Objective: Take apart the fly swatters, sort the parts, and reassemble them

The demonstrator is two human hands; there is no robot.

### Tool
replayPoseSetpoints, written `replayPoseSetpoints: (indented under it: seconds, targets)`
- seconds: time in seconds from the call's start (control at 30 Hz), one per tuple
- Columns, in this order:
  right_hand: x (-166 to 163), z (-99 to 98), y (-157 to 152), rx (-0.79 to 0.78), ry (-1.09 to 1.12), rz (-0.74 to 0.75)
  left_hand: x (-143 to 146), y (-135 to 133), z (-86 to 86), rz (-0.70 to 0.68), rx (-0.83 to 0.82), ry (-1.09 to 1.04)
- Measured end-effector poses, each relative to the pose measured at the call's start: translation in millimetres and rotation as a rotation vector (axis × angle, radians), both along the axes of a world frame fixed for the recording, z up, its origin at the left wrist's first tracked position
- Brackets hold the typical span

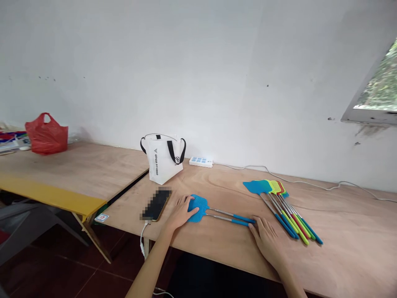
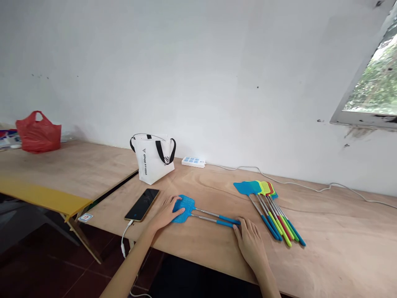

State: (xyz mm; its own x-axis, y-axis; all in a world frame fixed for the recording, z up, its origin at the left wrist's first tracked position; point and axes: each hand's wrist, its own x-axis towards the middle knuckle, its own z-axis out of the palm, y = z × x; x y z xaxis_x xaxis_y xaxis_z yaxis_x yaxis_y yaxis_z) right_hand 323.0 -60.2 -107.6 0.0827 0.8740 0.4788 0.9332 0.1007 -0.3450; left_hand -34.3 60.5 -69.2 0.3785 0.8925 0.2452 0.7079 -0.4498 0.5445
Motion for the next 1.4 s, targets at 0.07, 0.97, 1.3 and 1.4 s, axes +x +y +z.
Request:
replayPoseSetpoints:
  seconds: [0.07, 0.97, 1.3, 1.4]
  targets:
    - [0.8, -1.7, 0.3, 0.002, -0.001, -0.013, 0.1, 0.8, -2.0, 0.001, 0.007, -0.006]
    - [-1.0, 3.5, -0.7, -0.082, -0.151, 0.076, -2.4, 21.1, -27.1, 0.096, -0.070, -0.133]
    - [-1.9, 8.8, -1.6, -0.041, -0.131, 0.115, -4.8, 21.3, -22.9, 0.066, -0.095, -0.209]
    - [-1.2, 8.6, -2.3, -0.021, -0.145, 0.149, -6.8, 21.3, -19.8, 0.046, -0.108, -0.274]
